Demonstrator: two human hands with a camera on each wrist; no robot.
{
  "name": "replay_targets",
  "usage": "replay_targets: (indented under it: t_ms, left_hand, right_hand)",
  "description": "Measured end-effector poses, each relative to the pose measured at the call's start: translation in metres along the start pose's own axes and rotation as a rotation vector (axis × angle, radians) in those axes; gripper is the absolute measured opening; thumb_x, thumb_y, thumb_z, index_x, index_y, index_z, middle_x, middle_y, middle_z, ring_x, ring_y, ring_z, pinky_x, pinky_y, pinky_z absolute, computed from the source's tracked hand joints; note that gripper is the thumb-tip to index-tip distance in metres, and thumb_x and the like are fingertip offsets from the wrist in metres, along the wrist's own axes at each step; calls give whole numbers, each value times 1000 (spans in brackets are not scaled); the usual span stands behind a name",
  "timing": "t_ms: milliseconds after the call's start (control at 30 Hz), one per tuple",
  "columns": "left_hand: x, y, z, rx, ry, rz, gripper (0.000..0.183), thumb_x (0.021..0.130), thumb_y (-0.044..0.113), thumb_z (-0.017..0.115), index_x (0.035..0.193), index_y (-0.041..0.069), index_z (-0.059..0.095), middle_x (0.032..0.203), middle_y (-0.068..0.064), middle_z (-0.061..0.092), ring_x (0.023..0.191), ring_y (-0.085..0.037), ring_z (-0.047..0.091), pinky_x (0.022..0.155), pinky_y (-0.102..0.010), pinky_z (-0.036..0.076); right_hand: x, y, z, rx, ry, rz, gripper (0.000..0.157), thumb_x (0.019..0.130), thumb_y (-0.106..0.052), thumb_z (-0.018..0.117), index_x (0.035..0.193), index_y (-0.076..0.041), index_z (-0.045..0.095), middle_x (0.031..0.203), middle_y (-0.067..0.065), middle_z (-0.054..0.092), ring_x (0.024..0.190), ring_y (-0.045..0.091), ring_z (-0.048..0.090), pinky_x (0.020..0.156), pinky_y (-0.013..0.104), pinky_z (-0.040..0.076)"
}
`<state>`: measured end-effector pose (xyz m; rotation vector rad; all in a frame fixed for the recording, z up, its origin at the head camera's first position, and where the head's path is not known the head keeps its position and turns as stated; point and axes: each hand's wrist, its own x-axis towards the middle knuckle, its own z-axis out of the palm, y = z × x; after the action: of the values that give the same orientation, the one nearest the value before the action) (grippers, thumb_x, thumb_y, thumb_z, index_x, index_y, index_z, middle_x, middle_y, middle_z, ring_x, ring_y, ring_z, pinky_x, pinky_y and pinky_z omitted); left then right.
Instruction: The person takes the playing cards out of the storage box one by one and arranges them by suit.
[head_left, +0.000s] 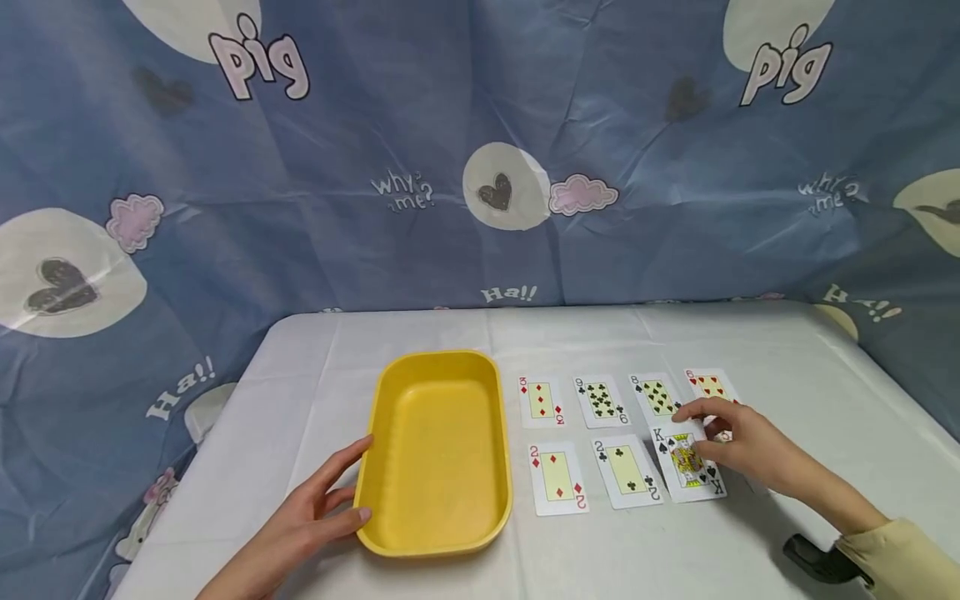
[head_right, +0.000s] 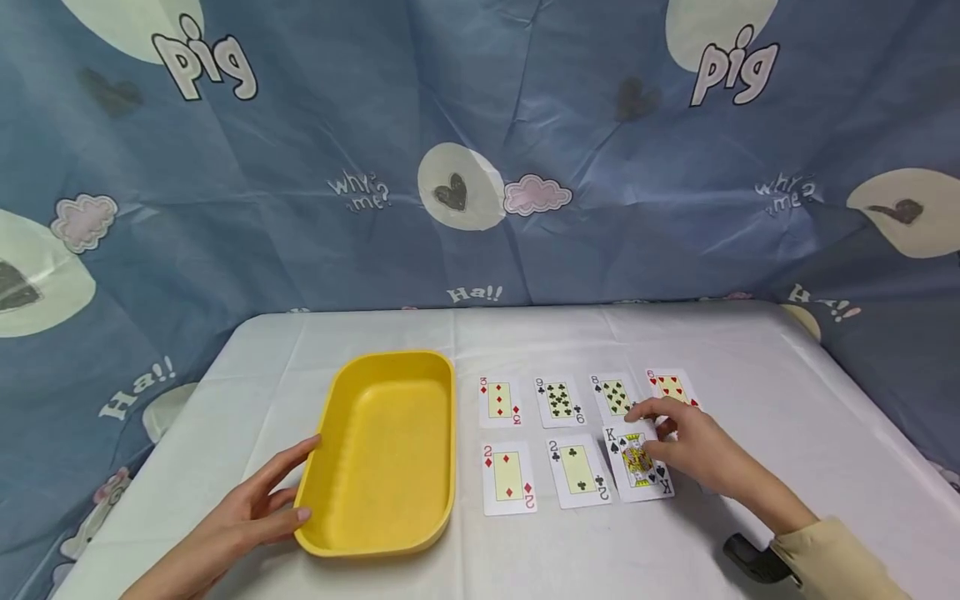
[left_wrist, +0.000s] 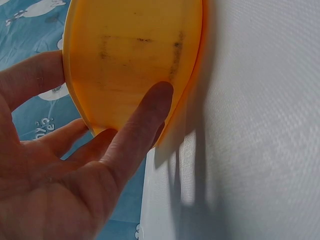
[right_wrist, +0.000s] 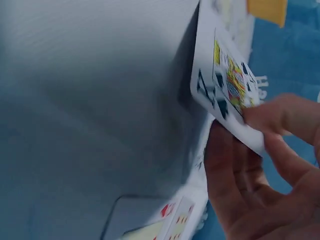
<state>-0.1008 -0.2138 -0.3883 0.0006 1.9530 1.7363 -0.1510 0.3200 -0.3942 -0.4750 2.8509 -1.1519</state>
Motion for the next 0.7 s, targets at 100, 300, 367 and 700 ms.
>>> replay_targets:
  t_ms: [100, 300, 367, 700]
  left_hand:
    - [0, -1, 0, 0, 3, -1, 75, 97, 22, 64, 158, 24, 20, 162, -14, 6, 127, -31, 50, 91, -44, 51]
    - [1, -2, 1, -4, 5, -2, 75, 97, 22, 64, 158, 23, 20, 162, -15, 6, 126, -31, 51, 91, -44, 51]
    - [1, -1, 2, -4, 7, -3, 76, 97, 22, 64, 158, 23, 20, 162, -15, 7, 126, -31, 52, 91, -44, 51]
    - [0, 0, 1, 13, 14, -12, 77, 97, 23, 65, 158, 23, 19, 161, -18, 14, 124, -30, 54, 91, -44, 51]
  right_hand:
    - [-2, 5, 3, -112, -21, -36, 34, 81, 0, 75, 110, -14, 67, 101, 1, 59, 76, 6, 51, 62, 25, 43]
    - [-1, 10, 5, -214, -80, -49, 32, 82, -2, 73, 109, -16, 68, 87, -2, 49, 75, 8, 45, 62, 25, 37]
    - [-1, 10, 4, -223, -93, -27, 31, 83, -3, 72, 110, -17, 68, 90, 0, 49, 76, 8, 45, 62, 25, 38]
    - [1, 8, 0, -201, 4, -51, 36, 84, 1, 70, 118, -14, 69, 101, 5, 52, 77, 5, 50, 60, 24, 41]
